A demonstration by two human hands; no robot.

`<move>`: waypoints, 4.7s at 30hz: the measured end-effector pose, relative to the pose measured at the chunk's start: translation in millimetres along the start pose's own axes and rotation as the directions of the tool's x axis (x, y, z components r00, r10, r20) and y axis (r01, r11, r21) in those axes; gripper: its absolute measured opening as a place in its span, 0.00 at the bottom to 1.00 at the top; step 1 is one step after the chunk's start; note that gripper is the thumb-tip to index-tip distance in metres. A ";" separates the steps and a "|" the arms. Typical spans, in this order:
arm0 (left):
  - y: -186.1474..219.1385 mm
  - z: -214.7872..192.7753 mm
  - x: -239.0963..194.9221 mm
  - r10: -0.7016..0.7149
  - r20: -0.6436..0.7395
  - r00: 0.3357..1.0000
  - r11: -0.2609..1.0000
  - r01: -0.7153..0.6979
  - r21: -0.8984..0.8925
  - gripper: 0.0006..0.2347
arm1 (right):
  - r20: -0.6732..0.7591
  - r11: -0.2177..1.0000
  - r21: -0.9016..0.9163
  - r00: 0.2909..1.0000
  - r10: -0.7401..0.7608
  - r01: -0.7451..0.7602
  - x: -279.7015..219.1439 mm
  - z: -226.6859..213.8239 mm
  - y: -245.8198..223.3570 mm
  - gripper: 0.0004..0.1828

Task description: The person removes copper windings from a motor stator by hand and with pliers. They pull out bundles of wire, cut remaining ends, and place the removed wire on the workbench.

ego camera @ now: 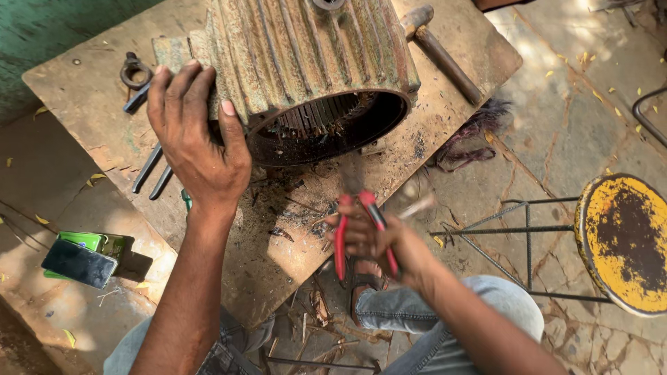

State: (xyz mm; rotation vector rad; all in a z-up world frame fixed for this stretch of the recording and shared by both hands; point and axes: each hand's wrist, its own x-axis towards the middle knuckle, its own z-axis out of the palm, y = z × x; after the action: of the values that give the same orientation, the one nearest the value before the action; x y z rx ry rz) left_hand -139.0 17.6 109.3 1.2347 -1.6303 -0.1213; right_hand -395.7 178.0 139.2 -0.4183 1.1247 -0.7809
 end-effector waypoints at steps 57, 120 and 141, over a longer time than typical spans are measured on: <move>-10.6 6.4 -1.3 0.014 0.012 1.000 0.999 -0.014 0.030 0.21 | -0.008 0.872 0.490 1.000 -0.002 0.006 54.3 -33.6 7.6 0.23; -6.7 0.3 -6.5 -0.010 0.055 0.998 1.000 0.010 -0.001 0.18 | -0.131 0.960 0.148 0.967 -0.219 0.237 -19.8 -35.4 127.3 0.25; -9.6 2.5 -3.2 -0.024 0.057 0.998 1.000 0.024 0.000 0.20 | 0.174 0.970 0.243 0.983 -0.065 0.021 63.0 -32.5 3.3 0.37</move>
State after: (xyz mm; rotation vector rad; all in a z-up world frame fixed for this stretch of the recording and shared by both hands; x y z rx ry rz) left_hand -134.9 14.4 100.3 1.2605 -1.6646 -0.1736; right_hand -411.0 136.3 83.8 -0.3038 0.8422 -0.8878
